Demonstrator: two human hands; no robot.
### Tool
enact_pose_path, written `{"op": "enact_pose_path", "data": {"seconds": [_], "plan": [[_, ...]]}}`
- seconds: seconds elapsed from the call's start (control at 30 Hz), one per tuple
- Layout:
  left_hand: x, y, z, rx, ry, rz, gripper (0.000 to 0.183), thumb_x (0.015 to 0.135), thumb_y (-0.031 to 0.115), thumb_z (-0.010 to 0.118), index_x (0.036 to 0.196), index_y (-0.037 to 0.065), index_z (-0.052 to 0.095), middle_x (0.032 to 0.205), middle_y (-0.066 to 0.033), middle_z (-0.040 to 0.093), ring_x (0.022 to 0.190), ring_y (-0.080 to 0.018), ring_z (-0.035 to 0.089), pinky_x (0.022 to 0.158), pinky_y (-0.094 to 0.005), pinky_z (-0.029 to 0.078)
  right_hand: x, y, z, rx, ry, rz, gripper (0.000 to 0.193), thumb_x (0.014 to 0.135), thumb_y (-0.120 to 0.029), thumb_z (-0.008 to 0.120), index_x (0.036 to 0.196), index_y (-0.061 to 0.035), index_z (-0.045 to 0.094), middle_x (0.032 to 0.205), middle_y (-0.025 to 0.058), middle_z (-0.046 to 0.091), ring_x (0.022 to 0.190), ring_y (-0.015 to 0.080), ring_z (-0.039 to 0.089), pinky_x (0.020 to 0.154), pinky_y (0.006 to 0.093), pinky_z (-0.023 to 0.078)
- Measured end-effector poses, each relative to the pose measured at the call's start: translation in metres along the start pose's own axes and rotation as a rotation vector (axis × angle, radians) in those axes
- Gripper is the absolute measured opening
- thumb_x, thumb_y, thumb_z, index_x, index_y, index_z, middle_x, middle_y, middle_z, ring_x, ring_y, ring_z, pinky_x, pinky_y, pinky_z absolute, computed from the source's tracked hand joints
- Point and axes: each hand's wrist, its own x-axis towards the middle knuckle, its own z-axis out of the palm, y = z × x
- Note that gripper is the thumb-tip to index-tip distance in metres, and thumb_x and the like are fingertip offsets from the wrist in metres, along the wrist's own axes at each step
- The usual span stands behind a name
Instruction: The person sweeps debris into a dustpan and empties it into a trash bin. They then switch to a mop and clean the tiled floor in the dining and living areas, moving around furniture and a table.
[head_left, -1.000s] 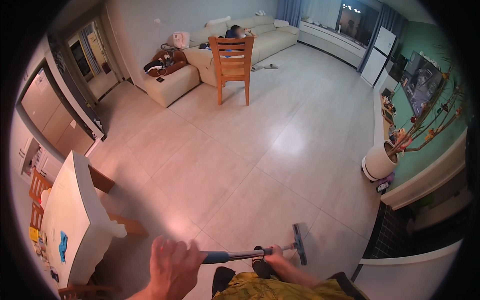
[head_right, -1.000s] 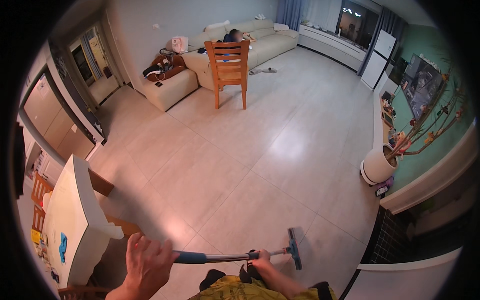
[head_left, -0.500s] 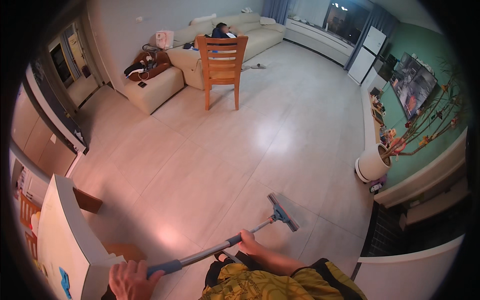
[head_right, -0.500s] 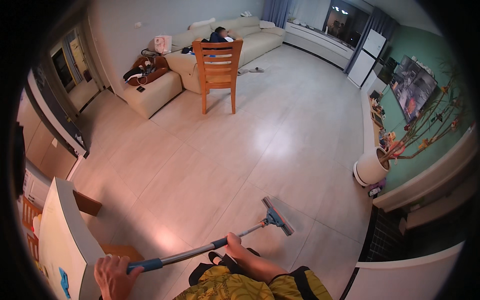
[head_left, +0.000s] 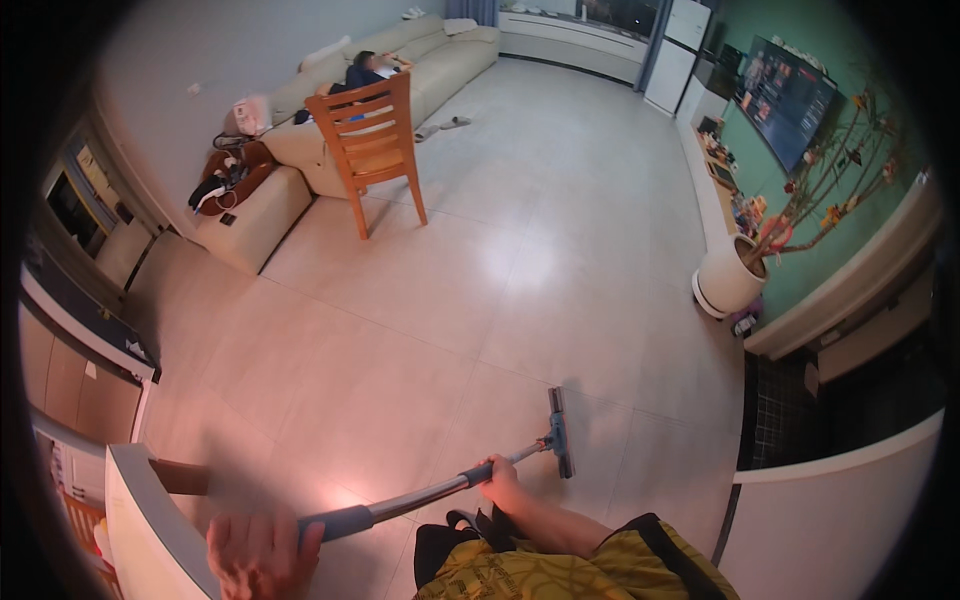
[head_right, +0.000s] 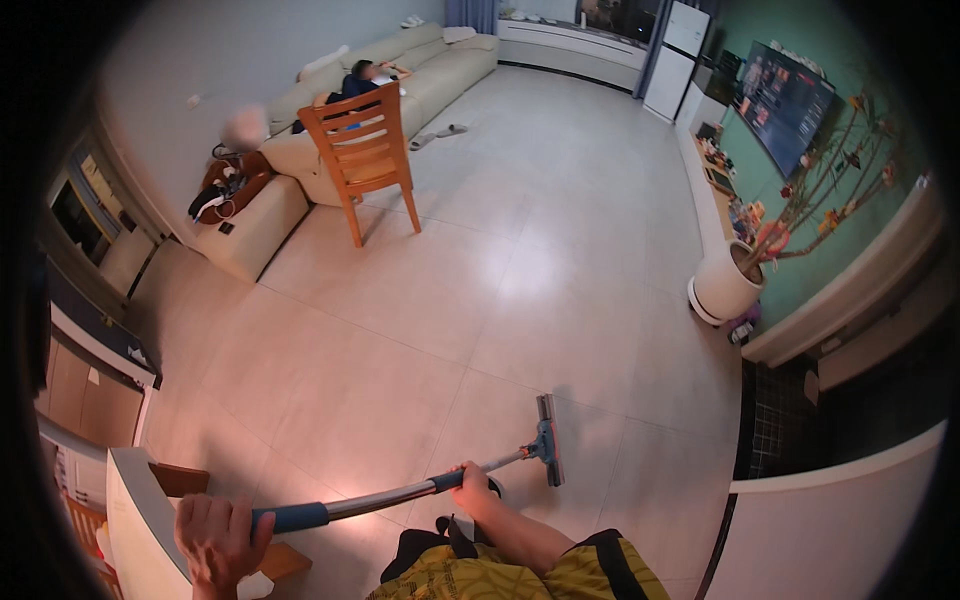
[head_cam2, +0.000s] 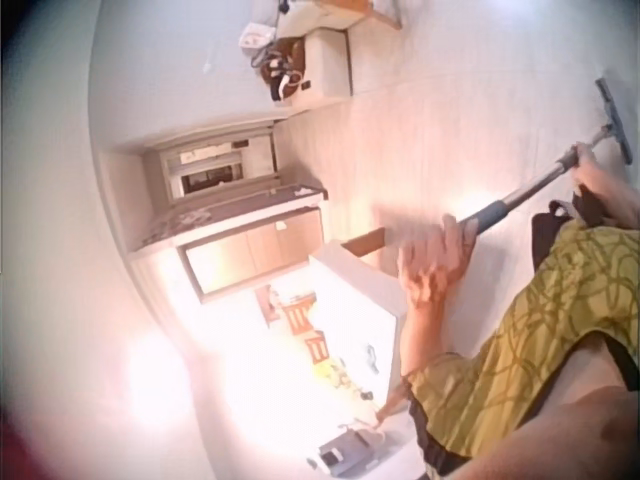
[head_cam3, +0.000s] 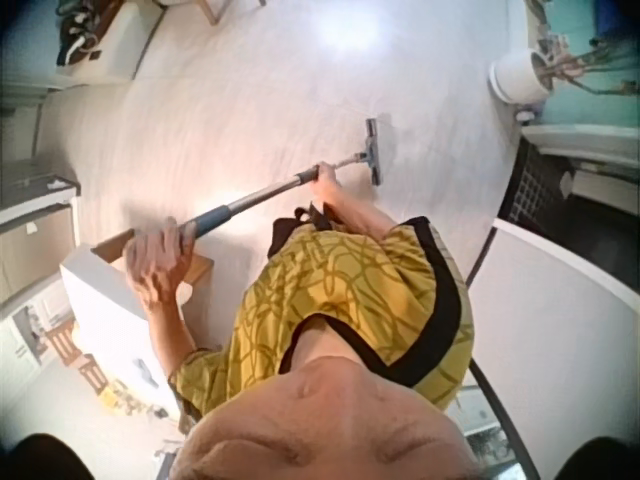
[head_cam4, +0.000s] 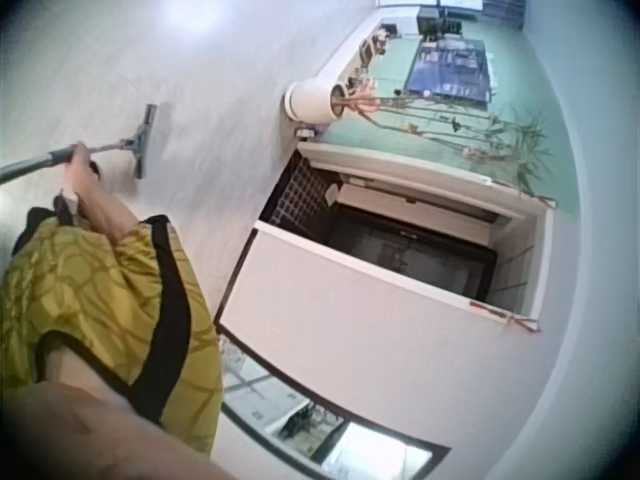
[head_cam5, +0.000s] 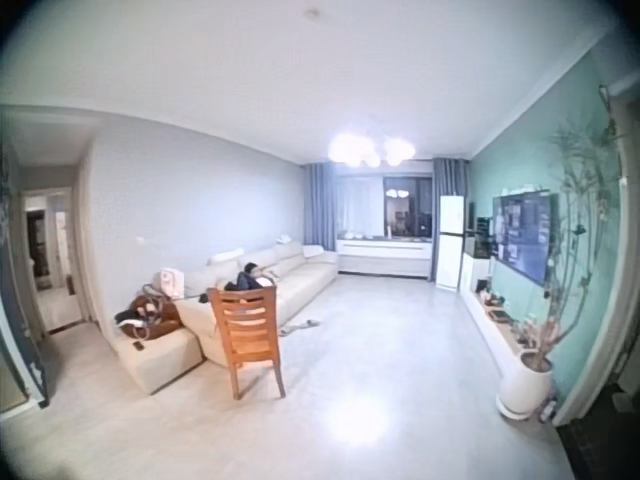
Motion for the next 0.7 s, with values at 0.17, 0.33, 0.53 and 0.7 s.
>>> {"op": "enact_pose_path", "data": {"seconds": [0.17, 0.33, 0.53, 0.7], "plan": [[0.037, 0.022, -0.013, -0.030, 0.221, 0.316, 0.032, 0.079, 0.032, 0.042, 0.066, 0.005, 0.053, 0.048, -0.0058, 0.044, 0.044, -0.0162, 0.042, 0.058, -0.0297, 0.033, -0.008, -0.043, -0.039, 0.197, -0.045, -0.082, 0.012, 0.070, -0.004, 0.042, 0.077, -0.0040, 0.033, 0.063, 0.0086, 0.041, 0.056, 0.0194, 0.044, 0.058, 0.0344, 0.043], [0.040, 0.042, -0.036, 0.002, 0.576, 0.647, 0.033, 0.080, 0.033, 0.040, 0.065, 0.007, 0.054, 0.049, -0.0034, 0.047, 0.048, -0.0138, 0.045, 0.066, -0.0283, 0.034, -0.060, -0.062, -0.079, 0.427, -0.040, -0.183, 0.015, 0.071, -0.010, 0.042, 0.080, -0.0046, 0.031, 0.068, 0.0086, 0.042, 0.058, 0.0190, 0.045, 0.058, 0.0324, 0.044], [0.049, 0.111, -0.082, -0.292, 0.794, 0.782, 0.019, 0.075, 0.027, 0.051, 0.068, 0.009, 0.055, 0.058, -0.0024, 0.051, 0.065, -0.0149, 0.048, 0.078, -0.0359, 0.033, -0.097, -0.102, -0.185, 0.426, -0.221, -0.390, 0.007, 0.068, -0.010, 0.045, 0.061, -0.0075, 0.043, 0.062, 0.0052, 0.048, 0.058, 0.0178, 0.047, 0.064, 0.0313, 0.041], [0.044, 0.203, -0.092, -0.949, 0.960, 0.669, 0.066, 0.061, 0.027, 0.067, 0.111, 0.010, 0.028, 0.111, -0.0154, 0.033, 0.101, -0.0314, 0.037, 0.081, -0.0472, 0.031, -0.138, -0.132, -0.251, 0.737, -0.347, -0.548, 0.006, 0.069, -0.007, 0.047, 0.064, -0.0088, 0.044, 0.064, 0.0034, 0.048, 0.060, 0.0168, 0.049, 0.061, 0.0302, 0.042]]}}
